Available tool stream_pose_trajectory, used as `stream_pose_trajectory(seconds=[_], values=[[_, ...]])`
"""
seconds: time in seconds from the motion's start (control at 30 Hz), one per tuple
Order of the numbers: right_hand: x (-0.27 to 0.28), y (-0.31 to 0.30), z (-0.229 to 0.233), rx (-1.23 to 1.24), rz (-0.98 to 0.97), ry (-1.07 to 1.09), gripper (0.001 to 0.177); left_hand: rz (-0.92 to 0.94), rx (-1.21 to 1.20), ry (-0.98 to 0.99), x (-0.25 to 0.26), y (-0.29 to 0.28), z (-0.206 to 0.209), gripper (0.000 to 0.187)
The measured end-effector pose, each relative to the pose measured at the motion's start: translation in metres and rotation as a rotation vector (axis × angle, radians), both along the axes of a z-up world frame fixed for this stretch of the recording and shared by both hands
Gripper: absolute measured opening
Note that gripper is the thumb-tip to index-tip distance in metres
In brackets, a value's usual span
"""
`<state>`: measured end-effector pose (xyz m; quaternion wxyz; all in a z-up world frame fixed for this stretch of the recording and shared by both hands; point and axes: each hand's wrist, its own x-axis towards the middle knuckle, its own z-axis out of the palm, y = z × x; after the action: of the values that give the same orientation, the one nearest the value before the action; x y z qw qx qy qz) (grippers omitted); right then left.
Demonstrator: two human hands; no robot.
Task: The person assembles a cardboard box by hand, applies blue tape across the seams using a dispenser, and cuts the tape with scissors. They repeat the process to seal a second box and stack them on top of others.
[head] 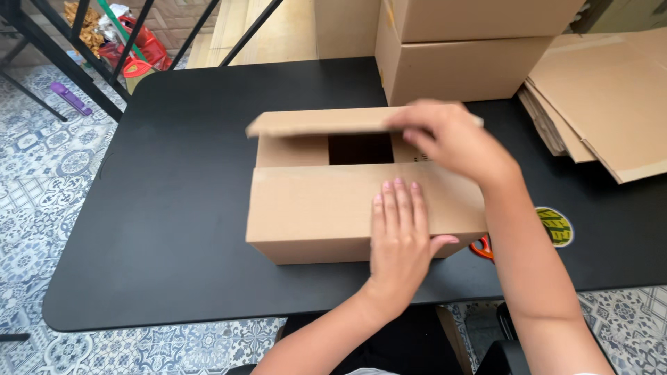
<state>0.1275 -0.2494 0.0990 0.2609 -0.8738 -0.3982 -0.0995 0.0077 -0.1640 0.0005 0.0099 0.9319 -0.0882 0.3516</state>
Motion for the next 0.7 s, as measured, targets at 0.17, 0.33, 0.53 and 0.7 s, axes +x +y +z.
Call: stream_pose_trajectory(seconds=[0.17,0.33,0.53,0.7], values=[[-0.034,-0.002,-0.026,-0.181,-0.012,0.236,0.04,-0.019,-0.061,-0.027,0.003,-0.015,-0.005,0.086],[-0.038,-0.013,-0.047,-0.131,-0.016,0.199,0.039,-0.413,-0.374,0.167,0.005,0.025,0.018,0.057],[-0.048,-0.01,-0.045,-0.066,-0.075,0.171,0.038,-0.139,-0.207,0.524,0.025,0.087,0.048,0.082],[-0.051,-0.042,-0.052,0.344,-0.378,-0.16,0.022,-0.133,-0.196,0.631,0.027,0.087,0.049,0.076]])
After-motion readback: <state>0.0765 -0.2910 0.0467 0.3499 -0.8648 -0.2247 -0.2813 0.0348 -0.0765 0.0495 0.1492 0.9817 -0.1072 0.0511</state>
